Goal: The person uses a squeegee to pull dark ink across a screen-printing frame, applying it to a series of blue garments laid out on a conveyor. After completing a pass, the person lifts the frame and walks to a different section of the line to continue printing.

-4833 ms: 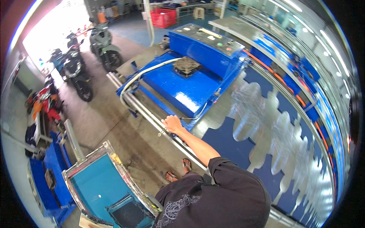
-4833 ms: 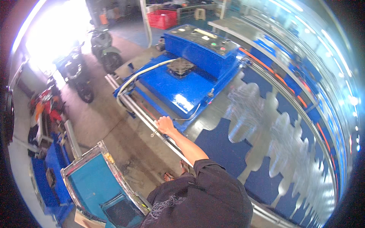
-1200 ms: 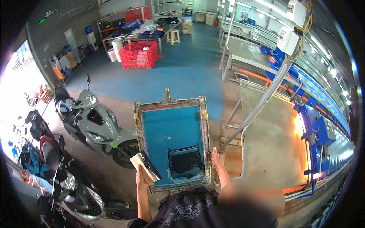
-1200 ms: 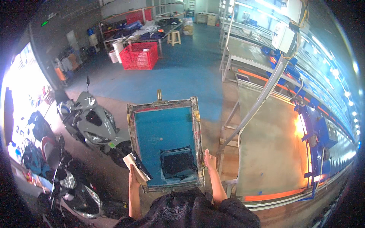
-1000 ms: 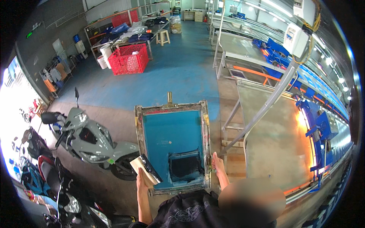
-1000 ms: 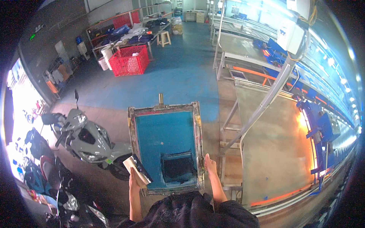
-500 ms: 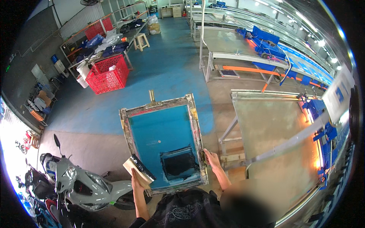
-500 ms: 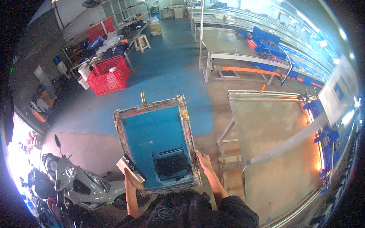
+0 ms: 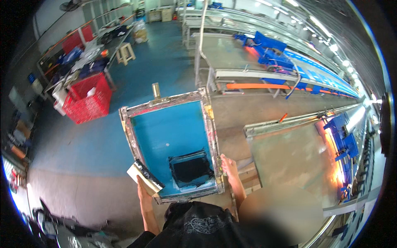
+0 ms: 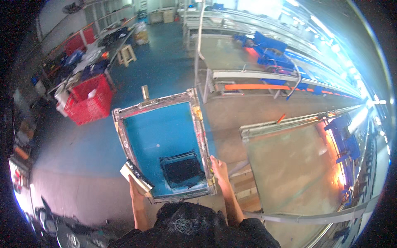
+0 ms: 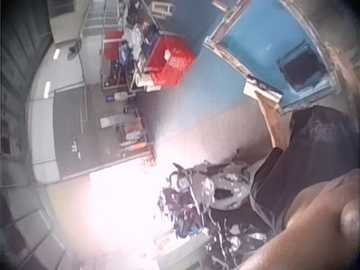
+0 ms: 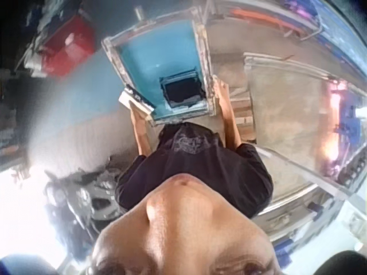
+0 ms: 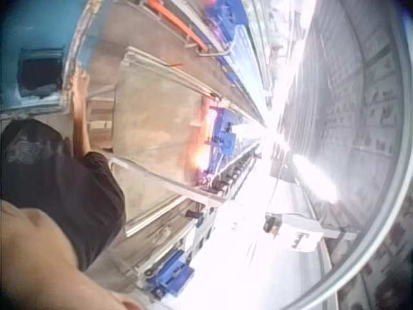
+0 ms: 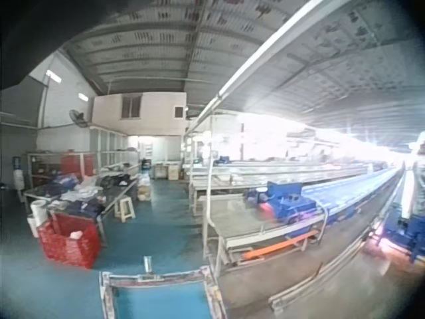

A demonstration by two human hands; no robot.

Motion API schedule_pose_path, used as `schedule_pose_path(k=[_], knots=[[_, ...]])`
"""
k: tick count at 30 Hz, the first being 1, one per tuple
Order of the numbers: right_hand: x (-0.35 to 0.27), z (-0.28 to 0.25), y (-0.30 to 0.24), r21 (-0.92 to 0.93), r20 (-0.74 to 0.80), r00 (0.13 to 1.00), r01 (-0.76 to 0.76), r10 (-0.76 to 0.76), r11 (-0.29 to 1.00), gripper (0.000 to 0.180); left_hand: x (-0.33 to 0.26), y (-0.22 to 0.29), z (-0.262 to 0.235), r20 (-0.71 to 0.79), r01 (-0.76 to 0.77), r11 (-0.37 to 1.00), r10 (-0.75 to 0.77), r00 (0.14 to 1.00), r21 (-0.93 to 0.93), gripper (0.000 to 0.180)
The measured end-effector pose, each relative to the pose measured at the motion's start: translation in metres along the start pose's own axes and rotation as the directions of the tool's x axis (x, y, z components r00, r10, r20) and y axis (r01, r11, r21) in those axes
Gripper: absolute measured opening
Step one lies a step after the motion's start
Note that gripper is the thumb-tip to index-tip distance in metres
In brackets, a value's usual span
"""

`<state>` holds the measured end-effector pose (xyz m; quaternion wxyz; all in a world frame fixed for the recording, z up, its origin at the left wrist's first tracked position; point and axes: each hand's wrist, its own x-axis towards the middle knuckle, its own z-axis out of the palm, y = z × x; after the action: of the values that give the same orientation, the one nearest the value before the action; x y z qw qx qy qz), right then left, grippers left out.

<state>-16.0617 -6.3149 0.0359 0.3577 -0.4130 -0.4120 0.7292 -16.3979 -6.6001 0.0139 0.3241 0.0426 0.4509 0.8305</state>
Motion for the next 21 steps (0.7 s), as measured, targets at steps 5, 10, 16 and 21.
schedule_pose_path(k=[5,10,16,21], knots=[[0.055,0.02,-0.027,-0.08,-0.151,0.988,0.019,-0.031,0.997,0.047,0.1,0.014,0.051,0.162,0.121,0.988,-0.136,0.977,0.097,0.074],[0.104,0.015,-0.034,-0.065,-0.162,0.987,-0.024,0.013,0.998,0.041,0.163,0.0,0.085,0.199,0.1,0.985,-0.126,0.972,0.138,0.073],[0.179,0.014,-0.034,-0.012,-0.283,0.958,-0.052,0.047,0.999,0.049,0.257,-0.02,0.122,0.347,0.081,0.962,-0.172,0.922,0.261,0.08],[0.261,0.006,-0.063,0.029,-0.376,0.908,-0.189,0.187,0.981,0.061,0.321,-0.021,0.193,0.18,0.101,0.942,-0.165,0.97,0.32,0.082]])
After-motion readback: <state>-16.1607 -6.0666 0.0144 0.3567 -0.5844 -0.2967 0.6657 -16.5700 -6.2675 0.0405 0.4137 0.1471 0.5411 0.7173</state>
